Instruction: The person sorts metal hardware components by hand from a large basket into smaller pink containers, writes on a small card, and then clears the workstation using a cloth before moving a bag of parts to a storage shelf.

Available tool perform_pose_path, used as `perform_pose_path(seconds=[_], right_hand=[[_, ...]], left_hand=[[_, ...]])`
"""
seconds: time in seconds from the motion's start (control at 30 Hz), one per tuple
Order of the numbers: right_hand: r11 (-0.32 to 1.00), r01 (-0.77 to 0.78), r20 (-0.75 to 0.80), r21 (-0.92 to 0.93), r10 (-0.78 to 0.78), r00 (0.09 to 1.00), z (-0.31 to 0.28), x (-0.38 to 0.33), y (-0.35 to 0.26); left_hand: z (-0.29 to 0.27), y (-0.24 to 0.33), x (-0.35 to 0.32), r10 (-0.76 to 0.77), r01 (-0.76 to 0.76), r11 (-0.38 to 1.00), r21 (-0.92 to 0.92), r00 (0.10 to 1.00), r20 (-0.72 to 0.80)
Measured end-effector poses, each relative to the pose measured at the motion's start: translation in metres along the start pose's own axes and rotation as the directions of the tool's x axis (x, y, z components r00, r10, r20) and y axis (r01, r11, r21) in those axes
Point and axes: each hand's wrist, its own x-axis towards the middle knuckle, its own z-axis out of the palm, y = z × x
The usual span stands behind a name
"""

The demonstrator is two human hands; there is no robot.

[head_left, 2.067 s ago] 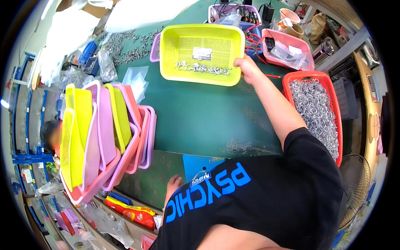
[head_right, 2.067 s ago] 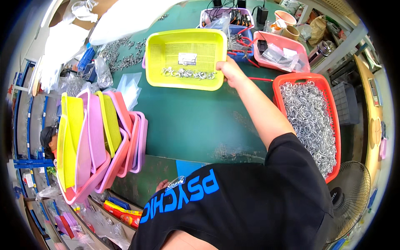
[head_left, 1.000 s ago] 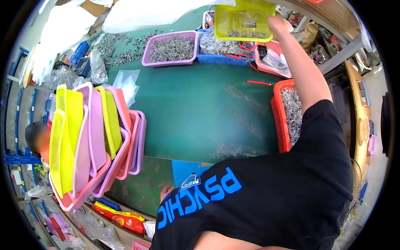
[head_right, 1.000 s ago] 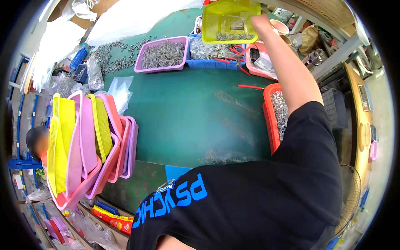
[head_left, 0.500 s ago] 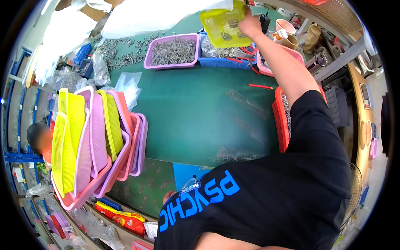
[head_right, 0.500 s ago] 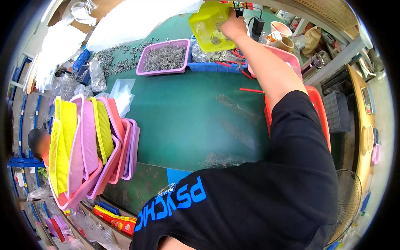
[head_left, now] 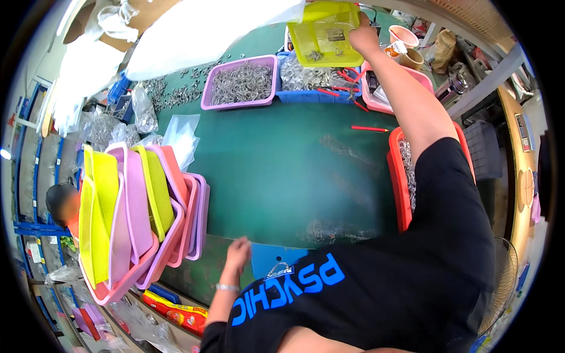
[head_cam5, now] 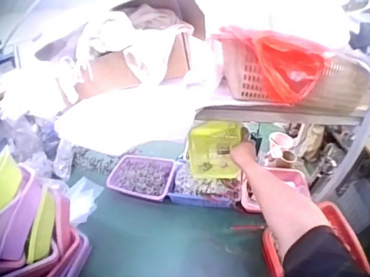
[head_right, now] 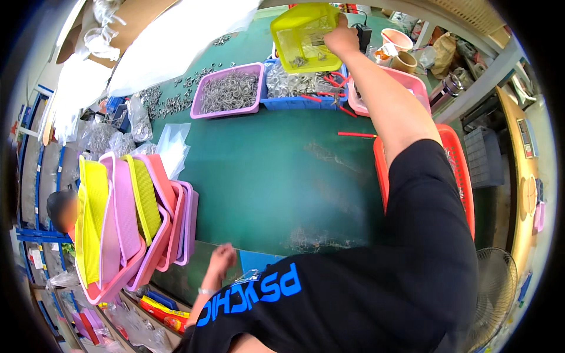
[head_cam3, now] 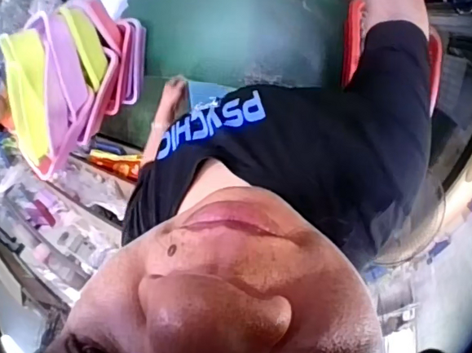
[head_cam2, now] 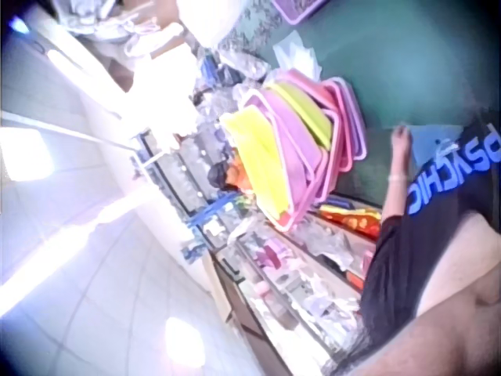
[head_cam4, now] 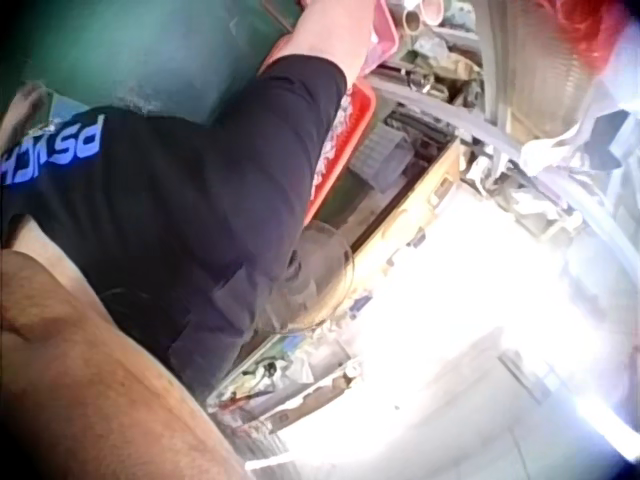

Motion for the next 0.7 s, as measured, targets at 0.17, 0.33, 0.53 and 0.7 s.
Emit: perform_pose_path(seconds=[0.17, 0.33, 0.53, 0.7], right_hand=[[0.998, -0.046, 0.002, 0.045, 0.046, 0.999, -0.015, 0.001, 0.007], [0.937, -0.09, 0.056, 0.336, 0.075, 0.996, -0.03, -0.007, 0.007], [0.887, -0.023, 0.03, 0.462, 0.011, 1.0, -0.041, -0.008, 0.029], [0.903, -0.033, 0.029, 0.429, 0.023, 0.999, -0.062, -0.017, 0.028]], left_hand=[[0.057, 0.205, 0.09, 0.398, -0.405, 0.91, 0.086, 0.913, 0.089], [0.098, 0.369, 0.182, 0.504, -0.505, 0.863, -0.004, 0.862, 0.048], [0.153, 0.44, 0.261, 0.359, -0.359, 0.933, 0.016, 0.933, 0.002], [0.183, 0.448, 0.286, 0.078, -0.089, 0.96, 0.264, 0.995, 0.055]])
